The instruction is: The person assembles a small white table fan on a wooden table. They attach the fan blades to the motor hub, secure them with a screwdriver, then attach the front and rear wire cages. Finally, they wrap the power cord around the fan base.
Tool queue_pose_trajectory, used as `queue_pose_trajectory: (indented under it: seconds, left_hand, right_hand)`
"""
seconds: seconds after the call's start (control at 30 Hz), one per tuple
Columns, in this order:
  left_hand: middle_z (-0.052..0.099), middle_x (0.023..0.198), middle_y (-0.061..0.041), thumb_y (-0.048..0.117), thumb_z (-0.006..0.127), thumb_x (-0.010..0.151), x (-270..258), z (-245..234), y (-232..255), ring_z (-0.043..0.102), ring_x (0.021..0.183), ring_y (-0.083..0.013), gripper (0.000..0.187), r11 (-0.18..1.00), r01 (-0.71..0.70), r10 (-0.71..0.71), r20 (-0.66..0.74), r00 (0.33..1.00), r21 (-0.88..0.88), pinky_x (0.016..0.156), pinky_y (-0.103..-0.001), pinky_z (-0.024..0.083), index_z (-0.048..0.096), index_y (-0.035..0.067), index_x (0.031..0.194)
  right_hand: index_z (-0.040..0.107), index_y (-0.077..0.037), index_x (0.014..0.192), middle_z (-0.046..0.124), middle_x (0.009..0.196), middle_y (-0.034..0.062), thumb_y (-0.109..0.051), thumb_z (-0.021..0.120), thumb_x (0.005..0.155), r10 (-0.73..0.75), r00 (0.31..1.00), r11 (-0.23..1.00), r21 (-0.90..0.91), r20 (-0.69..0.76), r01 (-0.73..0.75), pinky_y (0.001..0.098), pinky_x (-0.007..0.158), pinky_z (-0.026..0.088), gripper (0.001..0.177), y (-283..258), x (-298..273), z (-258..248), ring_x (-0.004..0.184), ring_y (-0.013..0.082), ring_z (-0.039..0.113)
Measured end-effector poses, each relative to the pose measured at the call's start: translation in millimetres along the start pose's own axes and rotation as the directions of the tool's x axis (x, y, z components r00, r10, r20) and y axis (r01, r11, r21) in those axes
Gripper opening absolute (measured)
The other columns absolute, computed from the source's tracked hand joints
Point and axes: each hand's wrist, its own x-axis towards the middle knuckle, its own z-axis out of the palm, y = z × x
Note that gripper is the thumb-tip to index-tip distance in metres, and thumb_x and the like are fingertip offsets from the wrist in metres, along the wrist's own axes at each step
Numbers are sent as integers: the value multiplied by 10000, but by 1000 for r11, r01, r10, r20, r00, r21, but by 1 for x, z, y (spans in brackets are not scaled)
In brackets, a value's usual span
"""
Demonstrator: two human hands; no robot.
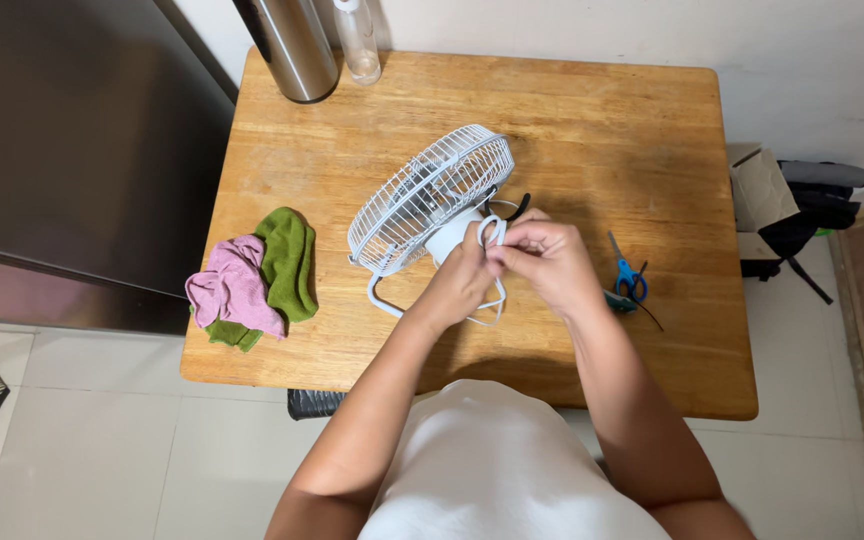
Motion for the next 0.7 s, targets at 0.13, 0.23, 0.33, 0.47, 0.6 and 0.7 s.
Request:
queue_pose_trajectory:
  seconds: [0.13,0.23,0.33,0.47,0.6,0.7]
  left_hand:
    - [600,1047,-130,409,719,895,6,3,13,642,939,-252,658,997,80,-81,28,996,22,835,-382,534,347,13,1266]
    - [577,824,-63,363,582,1001,6,2,17,567,767,-204,340,954,298,-298,15,954,-3,713,-353,493,510,42,1089]
    - [552,697,3,377,432,1104,1,-3,13,525,678,-134,362,952,280,-290,-64,955,-125,661,-289,466,567,84,942]
    - [562,735,-22,423,378,1182,2,-7,3,574,838,-122,454,936,72,-130,-146,981,-345,823,-278,510,545,67,955]
    - [476,683,-6,452,390,1098,-1,-4,-1,534,630,-129,416,820,276,-345,-47,938,-502,608,-293,533,471,79,933]
    - [439,688,-2,511,353,1079,-1,-4,-1,463,574,-115,466,822,310,-369,-32,929,-478,536,-277,487,441,74,944]
  right_hand:
    - [715,33,830,607,864,39,23,810,855,-41,998,971,-237,-44,29,251,578,503,98,4,9,-1,678,86,636]
    - [664,11,917,673,854,51,-90,712,975,-45,995,969,-245,-88,22,242,631,514,126,18,8,-12,724,90,650]
    - [591,-11,1047,680,899,94,-265,527,1131,83,991,958,-267,-101,-107,269,702,543,275,37,-2,-21,784,134,649]
    - [532,-80,1269,655,1213,71,-395,375,1064,256,949,960,-164,184,-228,324,949,508,407,67,-41,-3,1140,147,623]
    - [454,-2,1376,535,1324,116,-260,648,961,49,891,977,-207,451,51,368,1050,379,526,88,-64,21,1233,203,469]
    - [591,-19,1197,624,1185,85,-199,604,1076,128,850,992,-55,510,-117,318,1038,462,217,99,-69,19,1145,149,572]
